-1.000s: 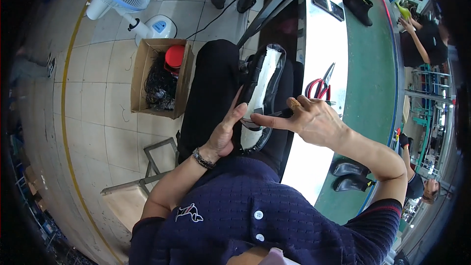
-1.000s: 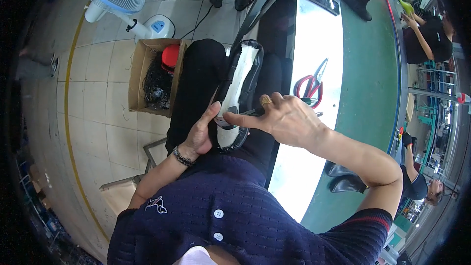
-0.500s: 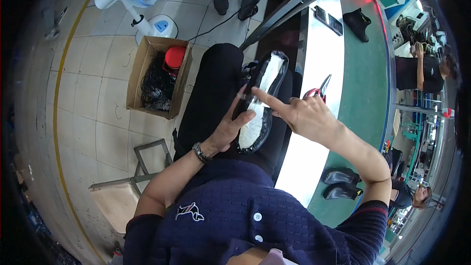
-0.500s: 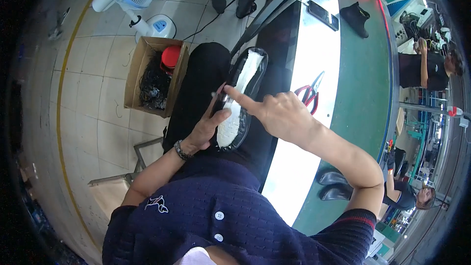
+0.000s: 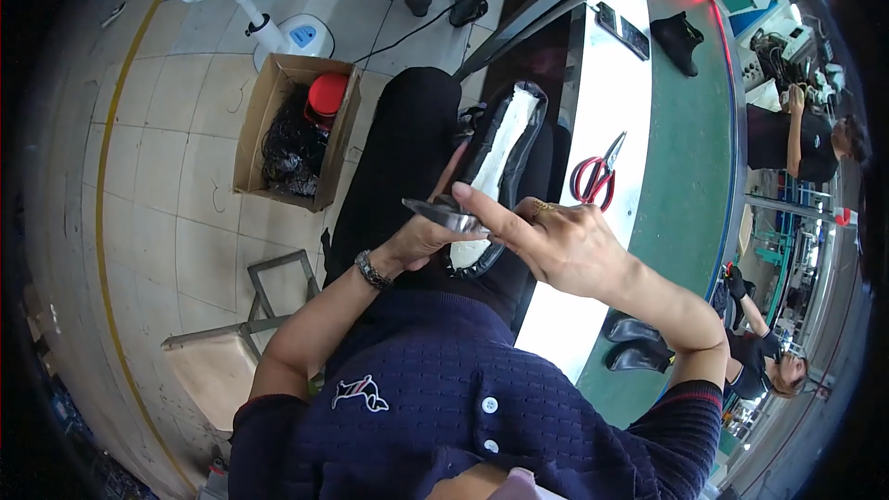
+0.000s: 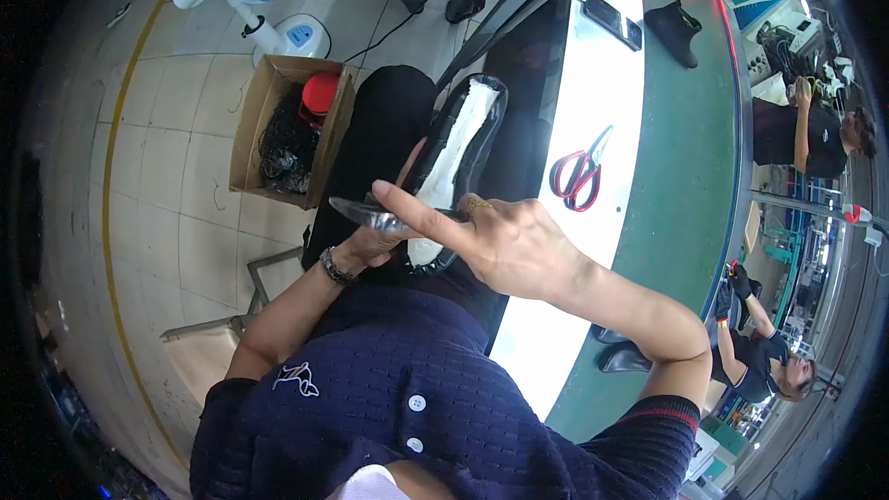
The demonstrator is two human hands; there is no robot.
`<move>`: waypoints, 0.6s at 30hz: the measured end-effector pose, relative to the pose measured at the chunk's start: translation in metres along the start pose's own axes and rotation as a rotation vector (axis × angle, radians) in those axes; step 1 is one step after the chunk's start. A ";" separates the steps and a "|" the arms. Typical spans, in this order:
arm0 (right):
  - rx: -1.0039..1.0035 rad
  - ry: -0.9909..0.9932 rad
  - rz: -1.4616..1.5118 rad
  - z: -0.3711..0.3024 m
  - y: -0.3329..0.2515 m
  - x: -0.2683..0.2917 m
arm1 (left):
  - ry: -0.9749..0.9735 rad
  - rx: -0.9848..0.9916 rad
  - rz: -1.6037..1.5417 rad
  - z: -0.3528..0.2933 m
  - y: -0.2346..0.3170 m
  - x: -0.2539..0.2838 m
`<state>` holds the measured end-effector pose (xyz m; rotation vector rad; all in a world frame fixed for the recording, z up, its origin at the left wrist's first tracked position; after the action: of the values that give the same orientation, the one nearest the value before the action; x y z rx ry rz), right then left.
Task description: Finalize the construction of a black leather boot by pulling and trimming the leather over the last and securing the bottom.
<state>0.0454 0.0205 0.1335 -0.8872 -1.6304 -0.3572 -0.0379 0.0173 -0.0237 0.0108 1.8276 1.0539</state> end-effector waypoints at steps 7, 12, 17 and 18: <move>-0.093 -0.184 -0.240 0.008 0.008 -0.010 | 0.078 -0.017 0.082 -0.001 0.005 -0.003; 0.027 0.153 0.105 -0.003 -0.004 -0.005 | -0.067 0.051 -0.080 -0.003 -0.006 -0.005; -0.121 -0.198 -0.209 0.004 0.004 -0.018 | 0.022 -0.031 0.038 0.002 0.000 0.002; -0.132 -0.127 -0.225 0.004 0.005 -0.012 | 0.025 -0.030 0.036 0.002 -0.001 0.006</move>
<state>0.0462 0.0226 0.1203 -0.8403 -1.8470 -0.5798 -0.0391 0.0209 -0.0289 0.0126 1.8406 1.1106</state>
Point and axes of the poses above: each hand's wrist, its own z-axis towards the middle knuckle, its own x-axis out of the back of the hand, y = z × x, the point moved 7 cm from there along z, towards the middle knuckle, and after that the axes turned 4 degrees about -y, right-handed, at the moved point
